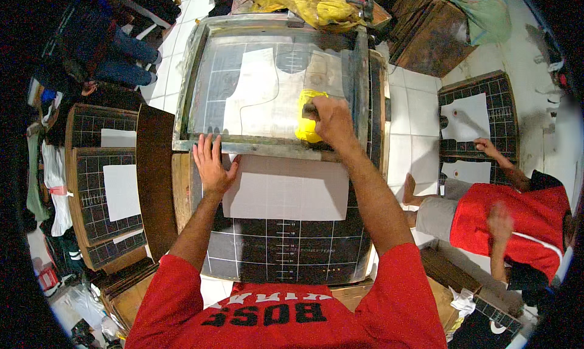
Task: The person repeatedly places a white t-shirt on a printing board, lowers a screen, and uses a yellow squeegee to pull ink across the screen. The person then lifts the screen, removes the printed shirt, and repeats the cycle with new shirts.
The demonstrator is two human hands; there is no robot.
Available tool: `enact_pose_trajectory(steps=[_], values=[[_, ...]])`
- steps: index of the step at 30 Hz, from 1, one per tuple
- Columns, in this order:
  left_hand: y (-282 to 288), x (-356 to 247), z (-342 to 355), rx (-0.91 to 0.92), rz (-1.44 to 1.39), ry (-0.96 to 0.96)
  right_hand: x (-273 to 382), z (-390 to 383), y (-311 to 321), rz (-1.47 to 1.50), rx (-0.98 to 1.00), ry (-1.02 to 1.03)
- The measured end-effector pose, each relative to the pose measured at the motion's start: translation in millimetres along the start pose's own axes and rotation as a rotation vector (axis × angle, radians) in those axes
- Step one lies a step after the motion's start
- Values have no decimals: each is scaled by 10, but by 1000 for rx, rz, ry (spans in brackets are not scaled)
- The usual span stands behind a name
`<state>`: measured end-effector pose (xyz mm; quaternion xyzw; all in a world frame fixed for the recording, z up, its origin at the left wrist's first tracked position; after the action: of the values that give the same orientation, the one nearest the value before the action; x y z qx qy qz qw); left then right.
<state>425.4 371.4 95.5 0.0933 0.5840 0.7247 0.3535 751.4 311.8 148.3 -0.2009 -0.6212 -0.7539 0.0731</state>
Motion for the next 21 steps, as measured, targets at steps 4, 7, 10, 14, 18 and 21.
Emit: enact_pose_trajectory(steps=[4, 7, 10, 14, 18, 21], values=[[12, 9, 15, -16, -27, -10, -136, 296, 215, -19, -258, -9], [-15, 28, 8, -7, -6, 12, -157, 413, 149, -40, -254, -21], [-10, 18, 0, 2, -22, 21, -36, 147, 112, -34, -213, -9], [111, -1, 115, -15, -40, -20, 231, -371, 61, -48, -156, -27], [266, 15, 366, 13, -91, -139, 328, -405, 134, -89, -170, -4], [368, 13, 469, 46, -166, -172, 235, -299, 292, -19, -190, -14]])
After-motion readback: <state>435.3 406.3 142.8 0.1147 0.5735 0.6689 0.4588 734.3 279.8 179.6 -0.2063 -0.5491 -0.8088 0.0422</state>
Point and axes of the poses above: each hand's wrist, its own z-axis towards the middle knuckle, its own y-axis out of the back of the hand, x = y × z, the point moved 10 cm from there along z, towards the middle knuckle
